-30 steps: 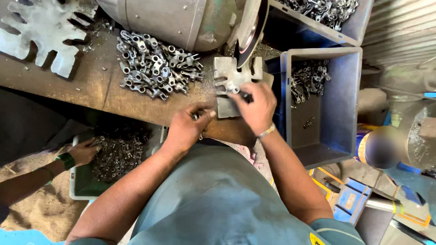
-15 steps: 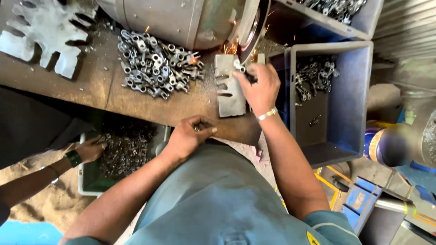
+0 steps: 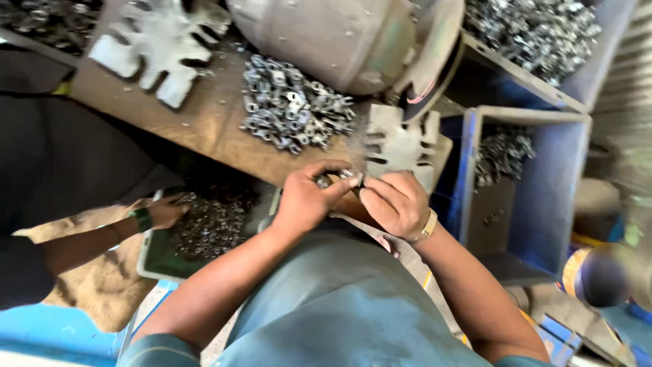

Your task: The person picks small metal castings from a pile on the workbench, holds each against a running bench grinder to grind its edges, producing sparks, then places the ground part into a bin. The person repeats this pick-grind-place cycle continuously, occasionally handling several parts at once and reaching into the bin.

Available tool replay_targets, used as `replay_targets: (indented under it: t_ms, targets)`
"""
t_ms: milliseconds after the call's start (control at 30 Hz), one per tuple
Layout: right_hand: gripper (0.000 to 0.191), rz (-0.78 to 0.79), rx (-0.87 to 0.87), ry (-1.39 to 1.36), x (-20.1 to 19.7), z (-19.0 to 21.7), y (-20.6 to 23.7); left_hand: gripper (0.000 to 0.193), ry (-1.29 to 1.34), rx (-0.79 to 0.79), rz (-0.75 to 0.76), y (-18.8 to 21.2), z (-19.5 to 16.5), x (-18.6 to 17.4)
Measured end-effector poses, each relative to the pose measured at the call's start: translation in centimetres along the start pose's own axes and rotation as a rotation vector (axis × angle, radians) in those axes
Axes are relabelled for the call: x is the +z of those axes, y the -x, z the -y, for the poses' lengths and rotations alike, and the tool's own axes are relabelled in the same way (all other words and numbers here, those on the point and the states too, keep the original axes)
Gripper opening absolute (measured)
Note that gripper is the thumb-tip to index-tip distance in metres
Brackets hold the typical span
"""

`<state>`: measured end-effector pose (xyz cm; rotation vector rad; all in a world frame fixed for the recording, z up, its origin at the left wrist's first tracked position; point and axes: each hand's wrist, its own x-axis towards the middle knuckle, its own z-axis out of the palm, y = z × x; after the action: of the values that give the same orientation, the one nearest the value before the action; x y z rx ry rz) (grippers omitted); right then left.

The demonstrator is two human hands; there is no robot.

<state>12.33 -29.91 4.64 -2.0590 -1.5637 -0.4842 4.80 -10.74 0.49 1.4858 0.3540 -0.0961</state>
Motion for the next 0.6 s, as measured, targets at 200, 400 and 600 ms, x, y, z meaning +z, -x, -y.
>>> replay_targets:
  t_ms: [200, 400, 600]
  targets:
    - [0.032, -0.059, 0.195, -0.123, 3.3, 2.7, -1.8, 0.022, 0.125, -0.133, -0.169, 0.5, 1.2, -3.0]
    - [0.029, -0.043, 0.475, -0.240, 5.0, 4.1, 0.1, 0.017, 0.697, -0.213, -0.259, 0.1, 2.9, -8.7]
    - [0.023, 0.009, 0.458, -0.211, 6.0, 4.9, -0.6, 0.032, -0.710, 0.484, -0.590, -1.7, 1.6, -10.7]
